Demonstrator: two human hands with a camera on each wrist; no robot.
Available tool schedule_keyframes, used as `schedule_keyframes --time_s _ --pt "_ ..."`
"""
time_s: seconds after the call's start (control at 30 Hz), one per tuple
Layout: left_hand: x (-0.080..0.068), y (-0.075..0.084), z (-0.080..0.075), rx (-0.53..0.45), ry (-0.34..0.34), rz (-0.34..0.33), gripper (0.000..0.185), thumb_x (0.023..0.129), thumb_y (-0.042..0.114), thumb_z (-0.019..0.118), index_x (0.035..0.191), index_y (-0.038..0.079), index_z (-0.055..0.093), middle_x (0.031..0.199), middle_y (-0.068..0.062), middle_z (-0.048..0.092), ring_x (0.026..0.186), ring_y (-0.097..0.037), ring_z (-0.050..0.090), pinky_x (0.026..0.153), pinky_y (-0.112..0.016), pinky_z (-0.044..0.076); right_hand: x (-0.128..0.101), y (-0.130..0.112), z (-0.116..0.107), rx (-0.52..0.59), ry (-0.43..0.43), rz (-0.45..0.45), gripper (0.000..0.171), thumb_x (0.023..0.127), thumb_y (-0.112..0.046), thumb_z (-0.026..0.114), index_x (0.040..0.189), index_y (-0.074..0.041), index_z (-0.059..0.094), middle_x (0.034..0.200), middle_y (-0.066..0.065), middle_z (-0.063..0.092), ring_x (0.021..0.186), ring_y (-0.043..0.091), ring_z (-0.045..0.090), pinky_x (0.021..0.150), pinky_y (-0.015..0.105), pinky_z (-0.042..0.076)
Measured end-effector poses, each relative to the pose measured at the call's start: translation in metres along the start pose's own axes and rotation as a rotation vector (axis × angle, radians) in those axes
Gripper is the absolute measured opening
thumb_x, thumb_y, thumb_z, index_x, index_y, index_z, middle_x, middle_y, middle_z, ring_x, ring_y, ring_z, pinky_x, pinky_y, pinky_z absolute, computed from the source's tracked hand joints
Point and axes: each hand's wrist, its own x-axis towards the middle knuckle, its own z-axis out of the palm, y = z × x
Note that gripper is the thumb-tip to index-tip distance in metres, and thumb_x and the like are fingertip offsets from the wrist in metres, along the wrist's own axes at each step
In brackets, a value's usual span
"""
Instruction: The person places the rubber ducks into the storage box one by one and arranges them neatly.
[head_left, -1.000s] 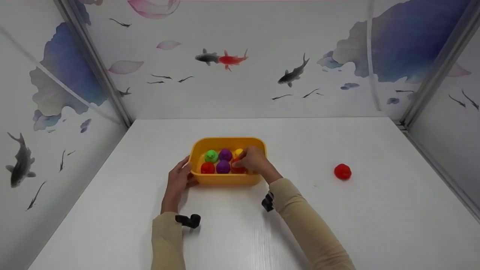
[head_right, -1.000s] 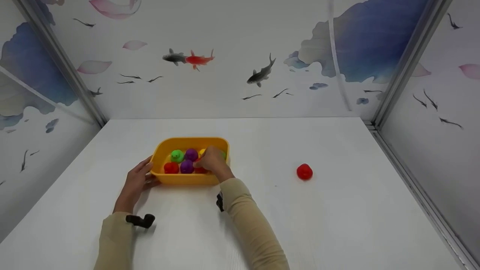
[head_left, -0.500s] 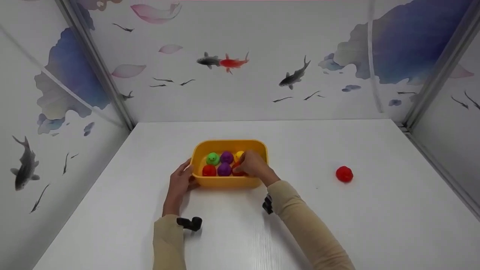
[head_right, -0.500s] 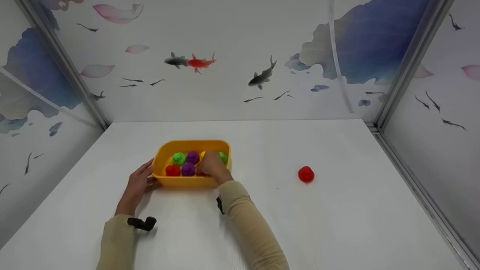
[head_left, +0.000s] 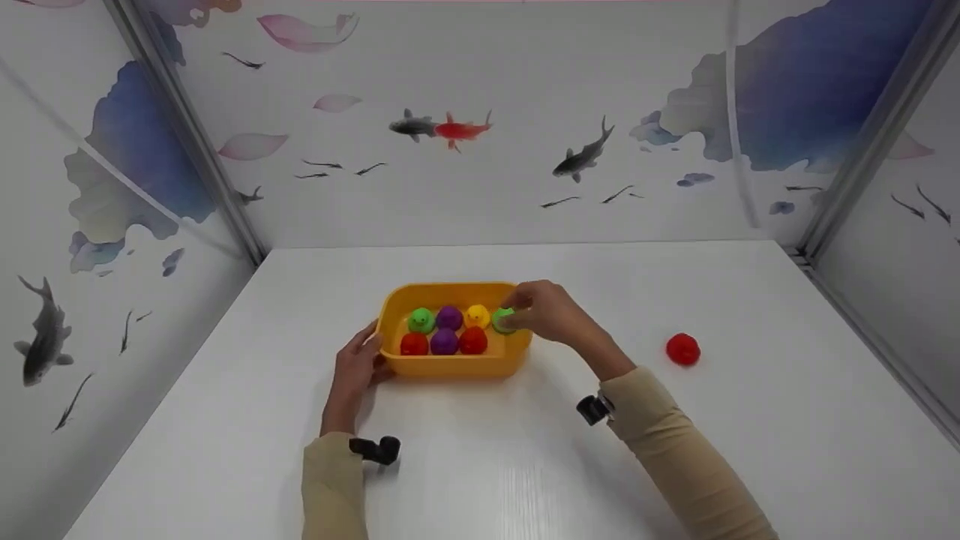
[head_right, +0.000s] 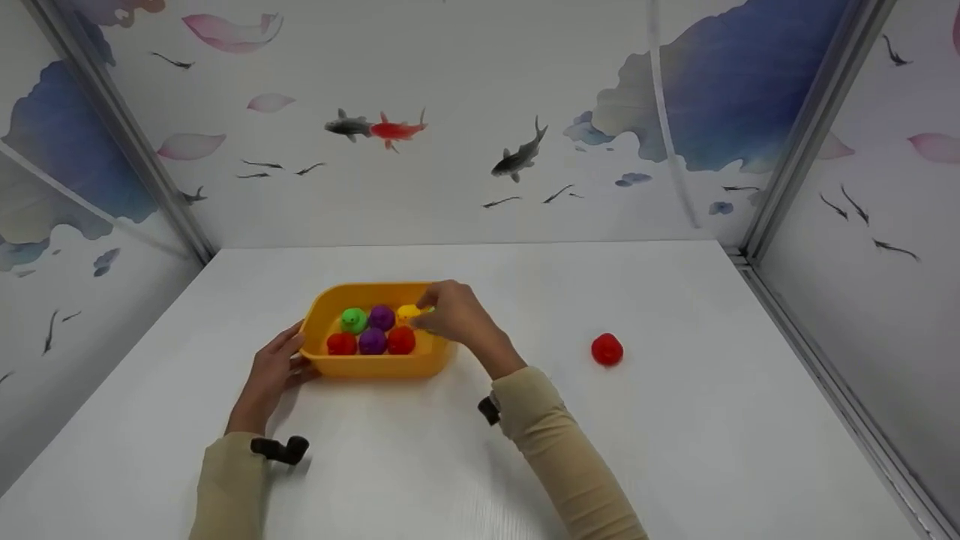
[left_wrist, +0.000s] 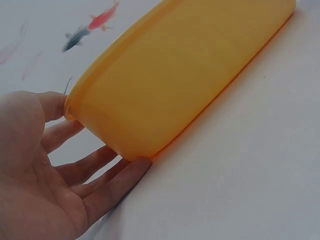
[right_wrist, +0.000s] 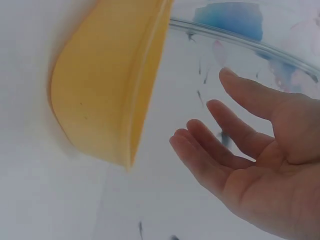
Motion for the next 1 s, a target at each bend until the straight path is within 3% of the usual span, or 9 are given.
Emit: schedule_keyframes --time_s 0.2,0.37,0.47,0.6,0.77,0.93,1.0 --pt "-0.003 0.001 -0.002 0.002 -0.001 0.002 0.051 0.107 0.038 0.044 0.156 0.03 0.036 0.151 -0.007 0.05 0.107 -0.021 0.062 0.091 -0.027 0.058 -0.033 0.023 -0.033 0.094 0.0 -0.168 0.031 0.092 -0.024 0.073 0.121 -0.013 0.069 0.128 0.01 0.067 0.119 0.028 0.063 0.1 0.041 0.056" --pt "-0.003 0.002 -0.001 0.006 -0.006 0.01 0.052 0.106 0.04 0.045 0.157 0.029 0.035 0.151 -0.008 0.051 0.109 -0.022 0.062 0.094 -0.028 0.058 -0.046 0.054 -0.051 0.132 -0.008 -0.261 0.035 0.092 -0.025 0.073 0.123 -0.011 0.068 0.131 0.012 0.066 0.116 0.028 0.066 0.098 0.039 0.057" --pt "-0.004 0.002 0.0 0.021 -0.018 -0.002 0.053 0.106 0.039 0.045 0.157 0.028 0.035 0.149 -0.01 0.052 0.107 -0.021 0.062 0.093 -0.028 0.058 -0.051 0.068 -0.061 0.127 0.046 -0.248 0.034 0.093 -0.026 0.072 0.123 -0.011 0.068 0.13 0.011 0.066 0.115 0.027 0.066 0.098 0.037 0.057" --pt "-0.006 0.005 -0.005 0.04 -0.014 -0.008 0.053 0.107 0.035 0.044 0.158 0.026 0.033 0.149 -0.012 0.051 0.1 -0.019 0.064 0.09 -0.028 0.059 -0.058 0.083 -0.077 0.166 0.188 -0.223 0.034 0.094 -0.032 0.07 0.122 -0.012 0.07 0.126 0.009 0.068 0.112 0.021 0.066 0.095 0.024 0.056" --pt "-0.006 0.01 -0.007 0.054 -0.018 -0.002 0.053 0.107 0.033 0.042 0.158 0.028 0.031 0.151 -0.013 0.049 0.098 -0.017 0.064 0.09 -0.029 0.059 -0.074 0.105 -0.104 0.227 0.348 -0.259 0.034 0.096 -0.032 0.068 0.122 -0.011 0.07 0.121 0.003 0.07 0.107 0.007 0.065 0.089 0.013 0.053" --pt "-0.004 0.011 -0.001 0.084 -0.025 -0.023 0.054 0.106 0.031 0.041 0.158 0.029 0.031 0.145 -0.015 0.053 0.1 -0.02 0.063 0.092 -0.031 0.059 -0.093 0.134 -0.125 0.203 0.367 -0.221 0.038 0.097 -0.033 0.066 0.127 -0.011 0.066 0.123 -0.007 0.068 0.109 -0.003 0.063 0.093 0.011 0.05" --pt "-0.003 0.011 0.002 0.089 -0.021 -0.031 0.054 0.105 0.03 0.041 0.158 0.029 0.032 0.145 -0.014 0.053 0.102 -0.021 0.062 0.093 -0.031 0.059 -0.098 0.145 -0.13 0.199 0.341 -0.183 0.041 0.097 -0.036 0.065 0.131 -0.013 0.064 0.128 -0.006 0.066 0.112 -0.003 0.061 0.102 0.021 0.048"
